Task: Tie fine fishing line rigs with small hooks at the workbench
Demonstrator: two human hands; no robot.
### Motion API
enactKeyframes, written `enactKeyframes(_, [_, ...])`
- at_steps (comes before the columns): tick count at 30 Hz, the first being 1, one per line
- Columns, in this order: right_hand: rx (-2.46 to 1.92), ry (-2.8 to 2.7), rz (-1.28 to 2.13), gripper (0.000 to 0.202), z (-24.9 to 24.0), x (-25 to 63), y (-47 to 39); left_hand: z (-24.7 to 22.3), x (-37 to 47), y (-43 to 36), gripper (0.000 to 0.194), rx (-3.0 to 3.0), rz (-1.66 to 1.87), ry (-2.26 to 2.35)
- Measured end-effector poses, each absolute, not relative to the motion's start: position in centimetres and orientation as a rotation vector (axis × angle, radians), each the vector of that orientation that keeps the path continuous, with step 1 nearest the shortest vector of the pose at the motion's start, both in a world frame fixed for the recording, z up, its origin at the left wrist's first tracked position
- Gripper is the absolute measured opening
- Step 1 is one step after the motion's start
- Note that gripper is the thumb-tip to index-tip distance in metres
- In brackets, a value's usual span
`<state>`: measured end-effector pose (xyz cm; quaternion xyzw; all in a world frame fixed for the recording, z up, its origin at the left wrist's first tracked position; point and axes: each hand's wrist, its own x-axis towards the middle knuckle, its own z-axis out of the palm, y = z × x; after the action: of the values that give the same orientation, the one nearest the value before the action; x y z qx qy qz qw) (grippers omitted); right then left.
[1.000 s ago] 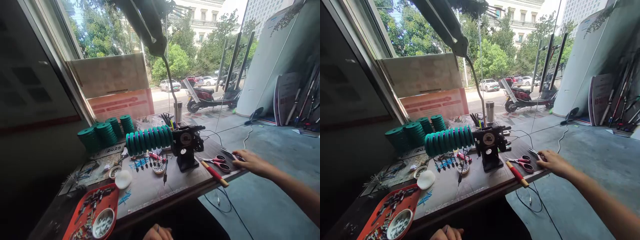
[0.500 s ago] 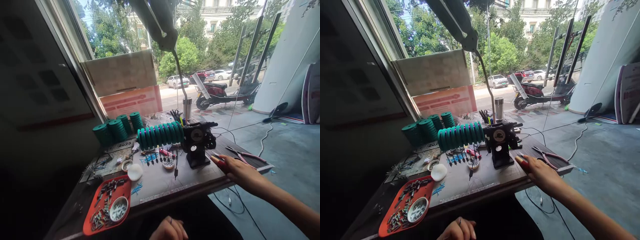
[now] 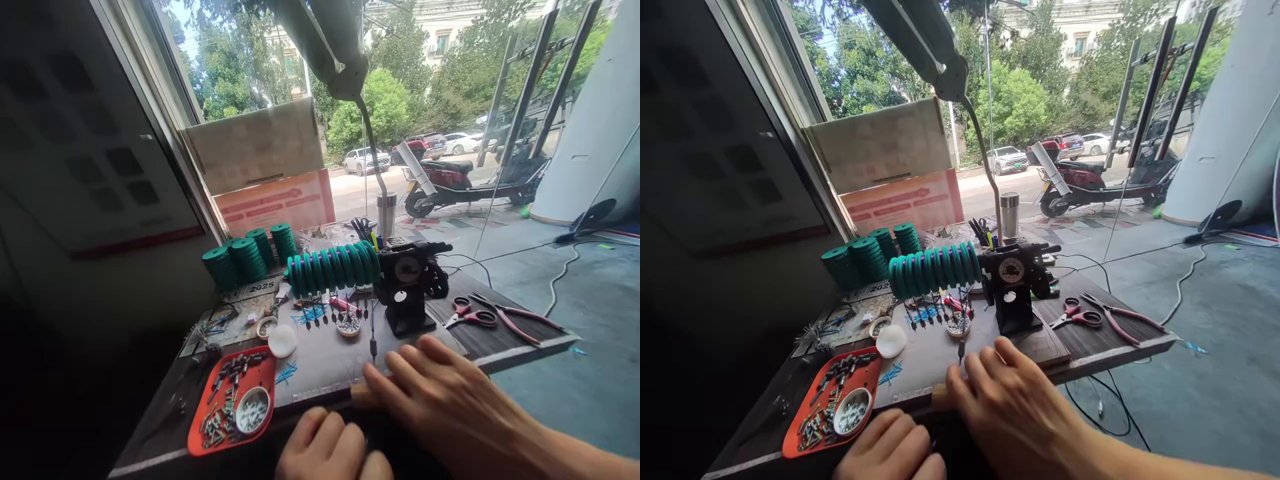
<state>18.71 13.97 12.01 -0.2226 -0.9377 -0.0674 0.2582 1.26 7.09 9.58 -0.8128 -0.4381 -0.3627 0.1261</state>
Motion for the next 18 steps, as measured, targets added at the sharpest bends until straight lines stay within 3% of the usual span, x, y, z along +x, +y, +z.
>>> enactKeyframes(1, [-0.53,-2.621,-0.124,0.016,13.0,18.5,14.6,10.9,0.8,7.9,0.024,-2.546,-1.095,-1.295])
enactKeyframes(2, [-0.476,-2.702,0.045,0.009,13.9,18.5,15.2,11.9,0.5,8.8,0.019,-2.633,-1.365,-1.324])
enactKeyframes(5, [-0.555,-2.657,0.845,0.008,15.9,19.6,16.9,12.0,1.1,11.1,0.02,-2.714,-1.491,-1.372])
enactKeyframes(6, [-0.591,-2.571,1.031,0.007,16.3,19.8,17.2,11.3,1.8,11.4,0.019,-2.649,-1.678,-1.376])
enactKeyframes(9, [-0.592,-2.502,1.225,0.008,16.4,19.6,17.5,8.1,4.3,11.3,0.027,-2.446,-1.866,-1.366])
enactKeyframes(11, [-0.618,-2.643,1.09,0.018,15.9,18.6,17.5,6.2,5.7,10.6,0.034,-2.176,-1.89,-1.5])
enactKeyframes(14, [-0.809,-2.758,0.377,0.041,14.7,16.4,17.6,4.4,6.7,9.6,0.051,-1.962,-2.009,-1.678])
enactKeyframes(16, [-0.871,-2.693,0.019,0.042,13.7,15.1,17.8,3.9,7.1,9.3,0.062,-1.885,-2.136,-1.808])
enactKeyframes(18, [-0.878,-2.647,-0.075,0.04,12.9,14.1,18.0,3.9,7.3,9.3,0.057,-1.823,-2.211,-1.954])
